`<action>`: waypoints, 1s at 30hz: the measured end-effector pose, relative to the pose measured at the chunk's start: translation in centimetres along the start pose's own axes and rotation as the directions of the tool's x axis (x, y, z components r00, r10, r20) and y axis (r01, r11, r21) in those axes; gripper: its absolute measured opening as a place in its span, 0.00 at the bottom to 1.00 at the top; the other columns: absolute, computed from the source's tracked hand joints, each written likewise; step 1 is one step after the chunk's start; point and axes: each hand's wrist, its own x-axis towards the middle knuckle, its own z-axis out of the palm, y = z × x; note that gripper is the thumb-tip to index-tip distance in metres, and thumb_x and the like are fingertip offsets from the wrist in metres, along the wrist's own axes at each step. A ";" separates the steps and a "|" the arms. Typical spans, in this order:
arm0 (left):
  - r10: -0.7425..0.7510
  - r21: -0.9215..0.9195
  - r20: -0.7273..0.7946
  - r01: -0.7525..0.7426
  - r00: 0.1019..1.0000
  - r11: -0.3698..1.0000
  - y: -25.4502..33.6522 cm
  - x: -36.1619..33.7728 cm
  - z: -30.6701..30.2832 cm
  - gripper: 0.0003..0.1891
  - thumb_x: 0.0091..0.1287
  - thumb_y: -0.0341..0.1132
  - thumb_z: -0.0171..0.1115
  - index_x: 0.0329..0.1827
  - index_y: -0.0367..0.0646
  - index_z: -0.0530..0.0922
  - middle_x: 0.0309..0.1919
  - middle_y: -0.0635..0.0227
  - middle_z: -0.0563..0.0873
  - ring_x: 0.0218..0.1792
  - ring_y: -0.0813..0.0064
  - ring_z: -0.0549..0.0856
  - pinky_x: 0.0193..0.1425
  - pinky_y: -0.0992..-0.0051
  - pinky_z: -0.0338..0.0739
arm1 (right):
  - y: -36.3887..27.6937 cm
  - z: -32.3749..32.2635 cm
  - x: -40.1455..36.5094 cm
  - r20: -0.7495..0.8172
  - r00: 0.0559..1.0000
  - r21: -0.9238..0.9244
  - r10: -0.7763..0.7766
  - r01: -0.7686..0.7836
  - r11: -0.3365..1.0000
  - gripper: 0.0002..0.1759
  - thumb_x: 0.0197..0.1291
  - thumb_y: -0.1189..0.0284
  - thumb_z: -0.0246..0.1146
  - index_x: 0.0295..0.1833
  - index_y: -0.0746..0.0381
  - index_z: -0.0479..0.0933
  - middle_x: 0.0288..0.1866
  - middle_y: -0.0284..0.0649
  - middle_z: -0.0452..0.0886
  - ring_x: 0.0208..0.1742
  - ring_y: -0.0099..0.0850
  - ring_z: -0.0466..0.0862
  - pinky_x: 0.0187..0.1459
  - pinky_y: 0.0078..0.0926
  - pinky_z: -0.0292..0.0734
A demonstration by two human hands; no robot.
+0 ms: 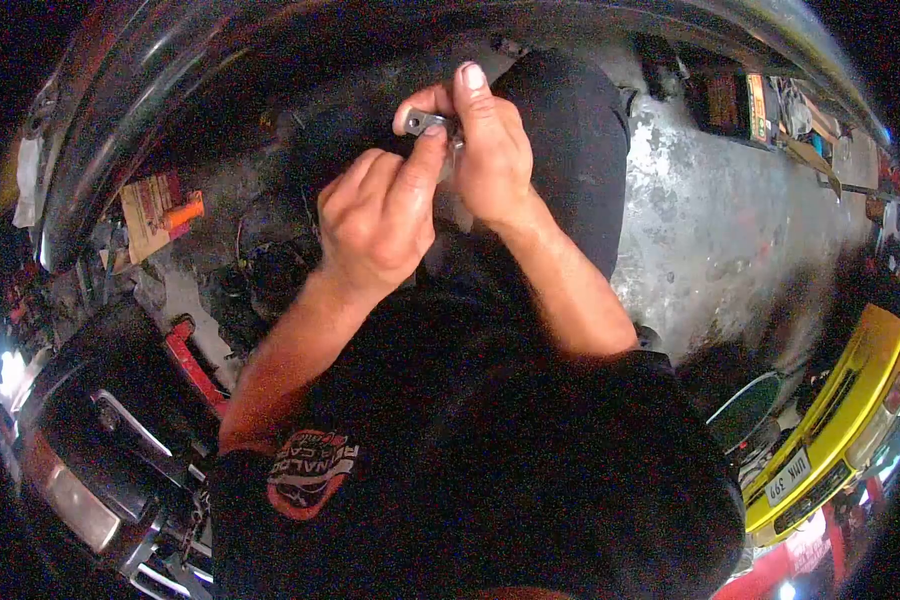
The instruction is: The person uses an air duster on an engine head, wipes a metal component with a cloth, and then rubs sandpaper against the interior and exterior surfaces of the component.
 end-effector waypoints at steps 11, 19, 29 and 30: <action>-0.117 0.151 0.234 0.083 0.965 0.985 0.2 0.1 -1.1 0.11 0.60 0.22 0.64 0.46 0.40 0.83 0.28 0.59 0.85 0.28 0.59 0.85 0.34 0.68 0.80 | 0.1 0.0 0.1 -0.006 1.000 -0.012 0.009 -0.009 1.000 0.42 0.76 0.48 0.31 0.34 0.67 0.82 0.28 0.37 0.82 0.31 0.25 0.77 0.41 0.23 0.72; -0.653 -0.387 -0.050 0.588 0.755 0.710 2.5 1.6 -1.9 0.08 0.65 0.25 0.65 0.46 0.35 0.82 0.35 0.67 0.86 0.37 0.83 0.82 0.43 0.81 0.77 | 0.8 -0.3 0.6 0.077 0.996 0.178 0.054 -0.067 0.982 0.42 0.74 0.44 0.32 0.34 0.64 0.83 0.22 0.32 0.76 0.23 0.21 0.66 0.30 0.22 0.61; -0.334 -0.230 -0.146 0.297 0.931 0.927 -0.1 -1.5 0.3 0.09 0.56 0.22 0.71 0.38 0.36 0.81 0.38 0.58 0.86 0.35 0.66 0.85 0.42 0.72 0.79 | 0.2 -0.9 0.1 0.268 0.963 0.539 0.041 -0.185 0.822 0.40 0.73 0.41 0.35 0.37 0.66 0.78 0.22 0.36 0.74 0.23 0.24 0.70 0.29 0.20 0.64; -0.371 -0.256 -0.109 0.334 0.922 0.907 0.2 -1.8 0.4 0.09 0.56 0.22 0.71 0.38 0.36 0.81 0.39 0.58 0.86 0.35 0.66 0.85 0.42 0.72 0.79 | 0.2 -1.0 0.1 0.288 0.957 0.552 0.025 -0.188 0.812 0.40 0.73 0.41 0.35 0.38 0.66 0.78 0.22 0.36 0.74 0.24 0.25 0.71 0.29 0.21 0.64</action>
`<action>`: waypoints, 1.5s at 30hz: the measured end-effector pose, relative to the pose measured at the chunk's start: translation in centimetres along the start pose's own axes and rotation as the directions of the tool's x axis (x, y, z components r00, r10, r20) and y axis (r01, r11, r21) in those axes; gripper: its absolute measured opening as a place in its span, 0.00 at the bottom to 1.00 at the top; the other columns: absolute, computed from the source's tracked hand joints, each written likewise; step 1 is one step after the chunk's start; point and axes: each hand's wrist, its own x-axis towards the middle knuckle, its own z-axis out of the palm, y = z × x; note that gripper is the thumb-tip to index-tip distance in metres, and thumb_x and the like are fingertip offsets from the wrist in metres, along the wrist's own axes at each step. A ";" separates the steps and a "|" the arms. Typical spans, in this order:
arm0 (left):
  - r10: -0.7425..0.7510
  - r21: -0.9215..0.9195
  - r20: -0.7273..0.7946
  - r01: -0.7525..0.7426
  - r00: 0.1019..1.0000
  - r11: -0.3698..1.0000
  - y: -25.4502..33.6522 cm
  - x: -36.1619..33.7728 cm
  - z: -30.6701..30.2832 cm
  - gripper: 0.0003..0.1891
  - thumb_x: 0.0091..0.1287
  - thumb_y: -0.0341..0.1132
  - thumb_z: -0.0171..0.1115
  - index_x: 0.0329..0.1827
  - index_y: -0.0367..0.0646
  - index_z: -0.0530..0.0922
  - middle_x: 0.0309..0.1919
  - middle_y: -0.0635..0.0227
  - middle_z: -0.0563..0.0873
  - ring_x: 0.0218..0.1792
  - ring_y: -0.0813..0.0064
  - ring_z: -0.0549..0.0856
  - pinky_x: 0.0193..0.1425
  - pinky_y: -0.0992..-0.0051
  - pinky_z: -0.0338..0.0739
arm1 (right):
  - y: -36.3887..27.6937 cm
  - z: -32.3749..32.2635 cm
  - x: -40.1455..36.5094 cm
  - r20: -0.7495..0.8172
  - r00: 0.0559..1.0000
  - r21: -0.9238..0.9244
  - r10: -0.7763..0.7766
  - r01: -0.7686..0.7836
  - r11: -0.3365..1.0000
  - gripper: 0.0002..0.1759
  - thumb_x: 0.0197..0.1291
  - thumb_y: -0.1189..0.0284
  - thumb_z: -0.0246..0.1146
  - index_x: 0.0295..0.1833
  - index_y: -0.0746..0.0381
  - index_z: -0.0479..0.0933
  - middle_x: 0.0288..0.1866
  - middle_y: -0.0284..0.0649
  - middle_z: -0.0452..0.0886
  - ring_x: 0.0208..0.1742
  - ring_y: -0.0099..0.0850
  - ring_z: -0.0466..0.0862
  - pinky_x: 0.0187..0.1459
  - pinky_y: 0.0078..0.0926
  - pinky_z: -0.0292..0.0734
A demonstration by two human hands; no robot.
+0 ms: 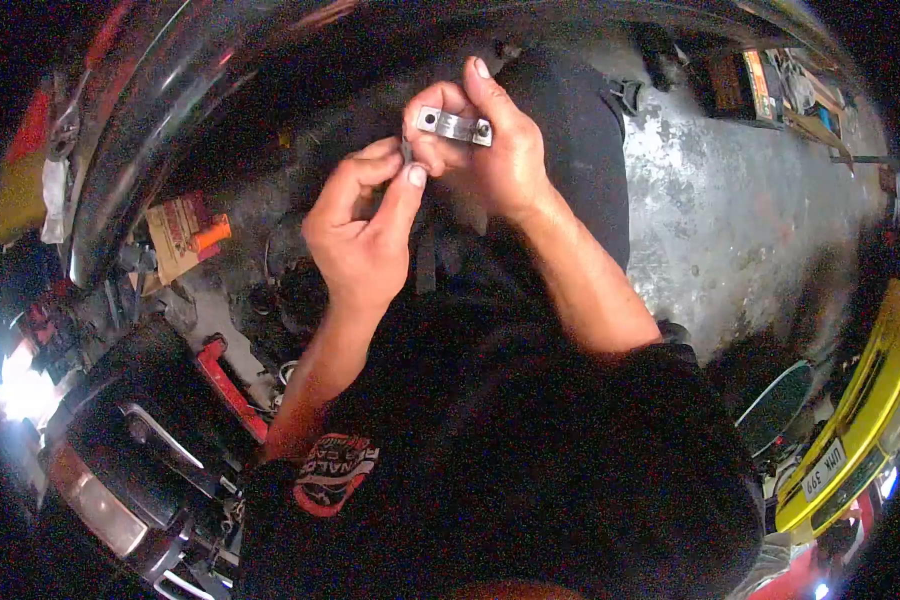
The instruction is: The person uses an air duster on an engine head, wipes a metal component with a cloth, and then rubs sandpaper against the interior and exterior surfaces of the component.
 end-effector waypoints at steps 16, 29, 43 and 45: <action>-0.266 -0.308 0.182 0.312 0.947 0.899 0.5 0.4 -0.7 0.06 0.64 0.20 0.64 0.42 0.35 0.77 0.39 0.64 0.83 0.39 0.77 0.83 0.42 0.77 0.77 | 0.0 0.7 -0.1 -0.001 1.000 -0.021 0.011 -0.011 1.000 0.40 0.72 0.41 0.35 0.32 0.65 0.76 0.18 0.33 0.72 0.19 0.18 0.63 0.23 0.18 0.54; -0.041 0.214 0.158 0.006 0.987 0.977 1.9 1.1 -1.4 0.05 0.67 0.24 0.61 0.44 0.37 0.78 0.37 0.59 0.85 0.36 0.64 0.85 0.42 0.69 0.80 | 0.9 0.5 0.1 -0.083 0.983 -0.177 -0.167 0.150 0.973 0.37 0.74 0.45 0.39 0.36 0.66 0.81 0.20 0.33 0.74 0.22 0.20 0.69 0.28 0.19 0.64; 0.278 0.340 0.202 -0.334 0.939 0.879 1.8 1.4 0.7 0.10 0.64 0.24 0.62 0.47 0.35 0.76 0.36 0.56 0.81 0.35 0.55 0.81 0.38 0.61 0.74 | 1.3 0.6 -0.2 -0.101 0.957 -0.338 -0.271 0.223 0.914 0.36 0.75 0.47 0.39 0.35 0.64 0.82 0.25 0.32 0.78 0.27 0.21 0.70 0.32 0.22 0.67; 0.297 0.377 0.306 -0.401 0.905 0.835 3.2 2.3 0.4 0.09 0.64 0.23 0.62 0.47 0.35 0.76 0.36 0.57 0.81 0.35 0.56 0.81 0.38 0.61 0.75 | 1.4 0.6 -0.1 -0.093 0.954 -0.345 -0.286 0.239 0.908 0.35 0.75 0.47 0.39 0.35 0.64 0.82 0.26 0.32 0.78 0.28 0.22 0.71 0.34 0.23 0.68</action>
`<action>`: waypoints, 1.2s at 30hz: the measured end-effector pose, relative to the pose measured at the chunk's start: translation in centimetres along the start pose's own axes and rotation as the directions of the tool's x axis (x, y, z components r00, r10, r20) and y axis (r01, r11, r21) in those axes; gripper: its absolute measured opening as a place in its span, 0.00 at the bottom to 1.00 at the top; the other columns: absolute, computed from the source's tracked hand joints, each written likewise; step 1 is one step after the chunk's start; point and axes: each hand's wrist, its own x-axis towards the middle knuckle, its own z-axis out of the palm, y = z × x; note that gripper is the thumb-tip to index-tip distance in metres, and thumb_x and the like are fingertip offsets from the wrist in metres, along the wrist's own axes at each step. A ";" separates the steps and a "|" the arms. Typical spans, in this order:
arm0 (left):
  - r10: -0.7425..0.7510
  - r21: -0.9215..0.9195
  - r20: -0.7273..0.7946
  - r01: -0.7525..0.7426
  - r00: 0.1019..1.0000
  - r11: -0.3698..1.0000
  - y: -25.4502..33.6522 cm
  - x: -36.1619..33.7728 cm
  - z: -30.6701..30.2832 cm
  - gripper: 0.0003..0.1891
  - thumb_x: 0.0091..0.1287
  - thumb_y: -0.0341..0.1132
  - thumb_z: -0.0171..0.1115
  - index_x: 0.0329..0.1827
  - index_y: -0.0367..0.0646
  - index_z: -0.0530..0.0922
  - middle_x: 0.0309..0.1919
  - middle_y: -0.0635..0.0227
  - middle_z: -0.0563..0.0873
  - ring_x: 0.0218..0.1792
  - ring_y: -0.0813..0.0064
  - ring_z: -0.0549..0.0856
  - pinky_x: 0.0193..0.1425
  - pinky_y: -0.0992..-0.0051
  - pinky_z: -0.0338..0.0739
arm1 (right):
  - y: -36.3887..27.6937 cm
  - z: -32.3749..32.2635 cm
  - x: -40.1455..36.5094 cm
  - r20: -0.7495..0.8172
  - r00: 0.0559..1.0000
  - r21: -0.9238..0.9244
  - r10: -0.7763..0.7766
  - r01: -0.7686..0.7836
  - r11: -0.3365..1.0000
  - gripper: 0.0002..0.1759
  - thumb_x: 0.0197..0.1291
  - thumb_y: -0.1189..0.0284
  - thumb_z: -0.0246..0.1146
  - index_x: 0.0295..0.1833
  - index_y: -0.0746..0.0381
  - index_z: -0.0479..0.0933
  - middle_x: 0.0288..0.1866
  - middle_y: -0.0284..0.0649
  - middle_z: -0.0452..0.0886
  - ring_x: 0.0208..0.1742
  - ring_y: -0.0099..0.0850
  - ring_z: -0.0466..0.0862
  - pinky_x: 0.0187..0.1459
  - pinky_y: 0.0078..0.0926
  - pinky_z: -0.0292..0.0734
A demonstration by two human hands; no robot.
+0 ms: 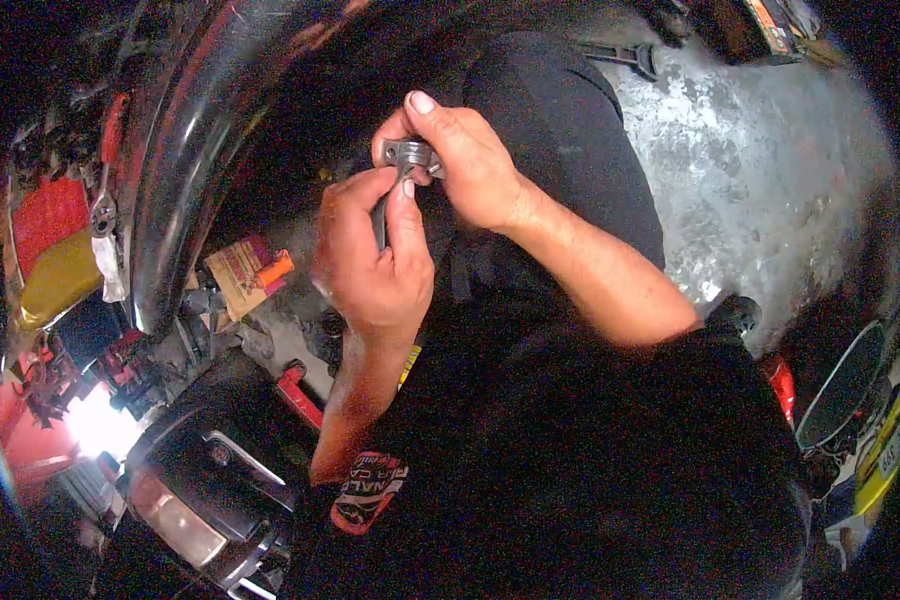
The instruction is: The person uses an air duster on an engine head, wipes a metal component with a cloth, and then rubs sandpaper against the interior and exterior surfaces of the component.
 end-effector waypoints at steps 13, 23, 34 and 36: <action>0.052 0.109 -0.028 -0.049 0.998 0.993 -1.2 -1.2 2.0 0.11 0.65 0.25 0.61 0.51 0.36 0.77 0.37 0.59 0.81 0.36 0.59 0.80 0.40 0.62 0.74 | -0.2 -0.2 0.1 0.007 0.999 -0.046 0.034 -0.033 0.998 0.36 0.77 0.51 0.33 0.38 0.67 0.79 0.33 0.35 0.79 0.36 0.23 0.75 0.45 0.24 0.70; 0.131 0.095 -0.109 -0.121 0.985 0.988 -1.5 -0.8 1.6 0.13 0.63 0.21 0.62 0.51 0.34 0.77 0.39 0.57 0.81 0.35 0.60 0.80 0.37 0.64 0.73 | -0.3 0.4 0.0 -0.027 1.000 -0.017 0.011 -0.011 1.000 0.35 0.77 0.51 0.36 0.37 0.65 0.80 0.31 0.35 0.80 0.35 0.24 0.75 0.44 0.25 0.71; 0.093 0.160 -0.055 -0.083 0.994 0.984 -2.7 -1.0 2.3 0.10 0.63 0.24 0.59 0.47 0.40 0.81 0.38 0.62 0.80 0.35 0.61 0.78 0.39 0.65 0.73 | -0.3 0.2 0.4 -0.039 0.994 -0.009 0.105 -0.106 0.994 0.35 0.77 0.51 0.35 0.37 0.65 0.80 0.31 0.36 0.81 0.35 0.26 0.76 0.43 0.27 0.73; 0.005 0.064 -0.075 0.000 0.997 0.998 -2.4 -0.8 2.4 0.10 0.62 0.23 0.60 0.45 0.41 0.82 0.37 0.63 0.80 0.36 0.61 0.78 0.40 0.65 0.73 | -0.1 0.1 0.2 -0.046 0.994 -0.054 0.097 -0.099 0.994 0.33 0.78 0.54 0.35 0.38 0.66 0.80 0.33 0.38 0.81 0.36 0.26 0.77 0.44 0.27 0.73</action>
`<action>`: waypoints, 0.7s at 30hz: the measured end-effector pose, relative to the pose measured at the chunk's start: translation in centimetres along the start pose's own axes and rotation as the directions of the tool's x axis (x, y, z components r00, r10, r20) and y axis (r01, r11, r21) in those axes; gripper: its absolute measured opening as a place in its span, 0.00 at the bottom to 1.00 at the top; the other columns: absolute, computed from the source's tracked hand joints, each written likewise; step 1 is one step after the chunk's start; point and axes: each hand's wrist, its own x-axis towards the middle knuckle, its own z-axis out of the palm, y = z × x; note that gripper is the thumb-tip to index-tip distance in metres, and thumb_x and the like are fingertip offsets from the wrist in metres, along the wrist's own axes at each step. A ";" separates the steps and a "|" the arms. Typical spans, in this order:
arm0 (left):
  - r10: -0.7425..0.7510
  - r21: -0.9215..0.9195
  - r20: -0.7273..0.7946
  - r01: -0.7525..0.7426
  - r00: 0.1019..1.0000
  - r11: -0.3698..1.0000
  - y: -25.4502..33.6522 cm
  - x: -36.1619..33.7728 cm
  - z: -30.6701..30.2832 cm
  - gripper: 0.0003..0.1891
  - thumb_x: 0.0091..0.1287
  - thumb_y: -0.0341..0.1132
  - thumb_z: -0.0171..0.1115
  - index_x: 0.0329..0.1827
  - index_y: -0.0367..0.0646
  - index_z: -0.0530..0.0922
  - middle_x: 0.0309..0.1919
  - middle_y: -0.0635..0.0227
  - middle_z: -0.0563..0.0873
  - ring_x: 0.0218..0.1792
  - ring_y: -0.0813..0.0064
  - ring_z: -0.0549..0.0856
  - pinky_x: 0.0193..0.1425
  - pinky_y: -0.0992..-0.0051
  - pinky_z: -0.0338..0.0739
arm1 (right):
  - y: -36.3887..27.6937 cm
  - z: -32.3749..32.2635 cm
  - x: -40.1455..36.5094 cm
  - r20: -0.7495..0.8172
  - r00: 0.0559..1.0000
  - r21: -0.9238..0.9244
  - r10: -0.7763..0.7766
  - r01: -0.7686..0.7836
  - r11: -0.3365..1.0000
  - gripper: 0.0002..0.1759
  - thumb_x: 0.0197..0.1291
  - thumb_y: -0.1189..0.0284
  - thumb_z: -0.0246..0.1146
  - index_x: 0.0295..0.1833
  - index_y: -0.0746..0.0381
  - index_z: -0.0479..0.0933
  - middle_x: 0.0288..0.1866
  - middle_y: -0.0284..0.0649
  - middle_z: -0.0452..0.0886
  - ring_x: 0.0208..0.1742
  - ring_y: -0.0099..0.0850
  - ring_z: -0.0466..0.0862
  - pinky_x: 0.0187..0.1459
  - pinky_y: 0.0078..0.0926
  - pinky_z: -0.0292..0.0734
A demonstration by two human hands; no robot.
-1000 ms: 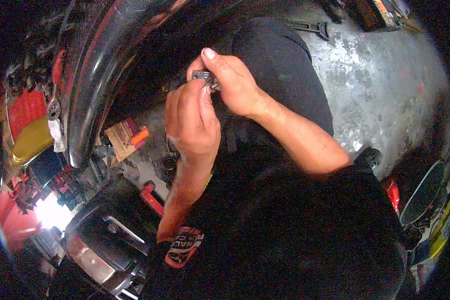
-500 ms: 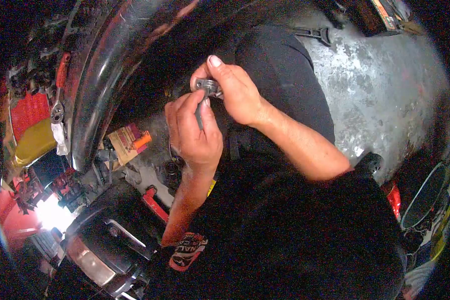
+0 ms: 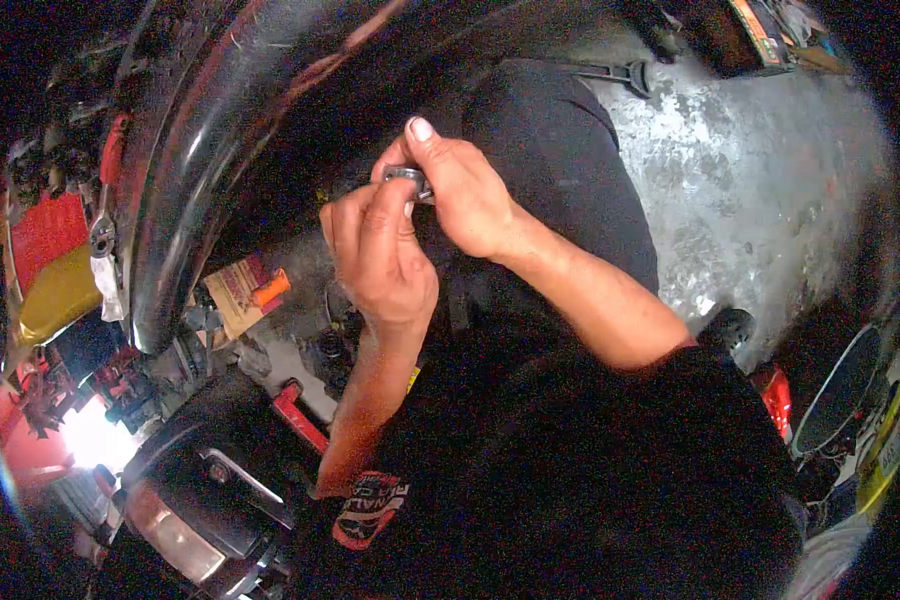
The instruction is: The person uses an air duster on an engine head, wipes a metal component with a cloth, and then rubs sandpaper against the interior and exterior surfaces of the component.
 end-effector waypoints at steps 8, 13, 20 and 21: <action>0.064 -0.063 -0.021 -0.065 0.998 0.996 -1.2 -0.3 0.6 0.13 0.56 0.23 0.62 0.45 0.44 0.81 0.36 0.66 0.80 0.35 0.62 0.78 0.39 0.64 0.72 | 0.4 0.5 0.0 -0.089 0.987 -0.004 -0.136 0.136 0.991 0.29 0.79 0.55 0.36 0.42 0.64 0.77 0.35 0.33 0.77 0.36 0.22 0.73 0.43 0.23 0.71; 0.196 0.059 -0.014 -0.195 0.980 0.979 -2.4 0.4 0.0 0.13 0.57 0.24 0.62 0.46 0.43 0.80 0.34 0.65 0.80 0.31 0.62 0.77 0.34 0.63 0.71 | 0.2 0.9 0.1 -0.121 0.988 0.026 -0.098 0.102 0.994 0.28 0.79 0.55 0.36 0.42 0.62 0.76 0.34 0.30 0.75 0.35 0.19 0.70 0.42 0.21 0.69; -0.223 -0.388 0.098 0.243 0.970 0.889 0.0 -0.8 -0.2 0.11 0.59 0.20 0.61 0.44 0.38 0.81 0.33 0.61 0.82 0.30 0.61 0.80 0.34 0.67 0.75 | -0.1 0.3 -0.3 -0.089 0.993 0.025 -0.083 0.085 0.996 0.30 0.78 0.55 0.35 0.42 0.65 0.76 0.36 0.35 0.78 0.38 0.22 0.74 0.44 0.22 0.71; -0.202 -0.354 0.097 0.223 0.975 0.908 -0.1 -0.8 -0.3 0.11 0.58 0.20 0.61 0.44 0.37 0.81 0.32 0.61 0.81 0.29 0.61 0.79 0.32 0.67 0.75 | -0.1 0.4 -0.3 -0.086 0.994 0.035 -0.062 0.065 0.997 0.30 0.78 0.55 0.35 0.42 0.65 0.77 0.36 0.35 0.78 0.38 0.23 0.74 0.44 0.22 0.71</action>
